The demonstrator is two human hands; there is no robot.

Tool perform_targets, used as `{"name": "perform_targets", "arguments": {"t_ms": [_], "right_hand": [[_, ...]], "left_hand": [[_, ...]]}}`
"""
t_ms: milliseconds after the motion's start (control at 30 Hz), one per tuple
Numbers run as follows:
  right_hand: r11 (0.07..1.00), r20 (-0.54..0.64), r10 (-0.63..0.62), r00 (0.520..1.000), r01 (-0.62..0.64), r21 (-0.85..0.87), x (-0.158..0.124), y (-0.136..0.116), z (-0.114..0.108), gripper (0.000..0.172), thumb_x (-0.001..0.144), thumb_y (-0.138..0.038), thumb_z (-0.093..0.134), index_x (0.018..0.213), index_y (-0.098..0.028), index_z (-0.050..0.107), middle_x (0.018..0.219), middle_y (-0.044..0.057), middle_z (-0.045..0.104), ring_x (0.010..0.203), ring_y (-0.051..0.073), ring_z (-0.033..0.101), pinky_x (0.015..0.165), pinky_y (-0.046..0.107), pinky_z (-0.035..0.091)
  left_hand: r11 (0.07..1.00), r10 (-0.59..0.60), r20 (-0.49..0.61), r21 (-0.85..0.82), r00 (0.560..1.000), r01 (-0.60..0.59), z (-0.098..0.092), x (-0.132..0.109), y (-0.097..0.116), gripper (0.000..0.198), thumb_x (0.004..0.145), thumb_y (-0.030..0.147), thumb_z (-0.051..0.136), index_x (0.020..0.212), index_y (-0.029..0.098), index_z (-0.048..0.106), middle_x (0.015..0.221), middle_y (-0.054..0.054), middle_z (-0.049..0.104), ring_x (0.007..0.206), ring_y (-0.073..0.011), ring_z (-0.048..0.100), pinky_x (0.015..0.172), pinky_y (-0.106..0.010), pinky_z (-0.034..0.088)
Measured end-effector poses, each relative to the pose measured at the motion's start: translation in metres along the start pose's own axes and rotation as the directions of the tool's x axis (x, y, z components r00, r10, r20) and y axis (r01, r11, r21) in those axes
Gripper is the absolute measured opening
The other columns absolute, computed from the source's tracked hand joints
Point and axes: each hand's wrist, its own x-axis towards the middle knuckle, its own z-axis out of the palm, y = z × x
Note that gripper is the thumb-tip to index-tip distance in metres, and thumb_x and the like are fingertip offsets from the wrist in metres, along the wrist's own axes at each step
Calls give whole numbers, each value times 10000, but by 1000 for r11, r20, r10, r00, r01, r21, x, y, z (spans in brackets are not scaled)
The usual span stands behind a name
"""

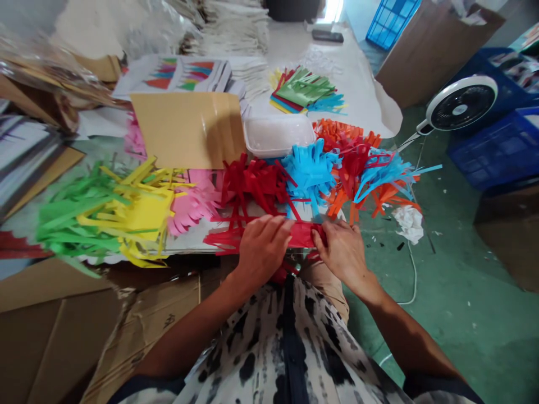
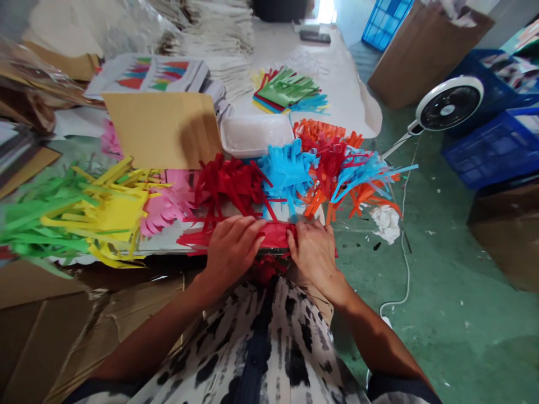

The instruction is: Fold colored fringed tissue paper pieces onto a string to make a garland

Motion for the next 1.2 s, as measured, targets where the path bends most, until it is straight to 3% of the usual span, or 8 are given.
{"name": "perform_targets", "arguments": {"t_ms": [133,300,467,633,767,900,1033,1200], "right_hand": [[1000,37,-10,999,11,-18,5,13,-1,314,1076,-409,461,912,-197,626,830,105,756,884,286,628,769,393,274],[999,-170,11,985,-19,-48,-5,38,-14,228,1040,-321,542,1160,-177,673,1060,129,775,1054,329,614,883,443,327],[939,-286,-313,906,341,50,-34,21,-15,356,978,-174,601,1326,-224,664,1302,73,747,1175,261,638,1061,463,356],[922,-265,-331,906,370,117,-44,16,2,308,972,-165,598,1259,-198,704,1259,58,780,1149,234,695,1054,451,379],[916,-277,-320,906,370,153,-40,26,3,252,979,-197,611,1204,-211,724,1240,51,789,1121,230,715,1068,457,374],[914,-296,-310,903,369,167,-33,26,-2,165,987,-230,641,1120,-219,739,1140,34,814,1024,212,729,1028,443,380],[917,-280,-302,911,358,174,-27,23,-4,114,989,-230,637,1055,-218,729,1081,12,817,967,198,718,1004,442,367],[927,-213,-303,929,340,161,-23,22,-7,154,1003,-231,597,1088,-219,725,1094,26,808,964,204,690,991,456,338]], "left_hand": [[962,272,51,-50,961,-270,5,-10,0,289,1062,251,549,1314,232,689,1201,-41,773,1173,-225,666,1204,-462,360],[952,304,83,-54,949,-300,8,-17,-4,389,1037,314,619,1419,243,626,1246,-60,754,1213,-234,664,1295,-568,250],[939,345,36,-3,938,-345,11,-18,-5,383,1020,257,642,1402,277,641,1235,-40,759,1214,-226,673,1322,-582,211],[937,344,42,-74,938,-341,2,-20,-13,322,1019,250,644,1337,281,683,1257,-35,767,1224,-215,681,1316,-578,235],[947,299,32,-137,954,-292,-22,-26,-47,191,994,262,671,1163,286,757,1155,-4,802,1123,-200,718,1264,-551,335],[996,88,-88,15,992,-87,-47,-26,-72,97,954,263,720,858,255,735,955,21,798,1009,-209,710,1210,-575,370],[996,59,-235,74,970,-43,-43,-17,-48,69,928,248,749,896,227,692,990,-9,769,1013,-231,661,1046,-479,517],[935,346,-32,-78,938,-347,-5,-3,1,222,999,191,627,1206,146,693,1148,-94,762,1073,-225,673,953,-370,574]]}}
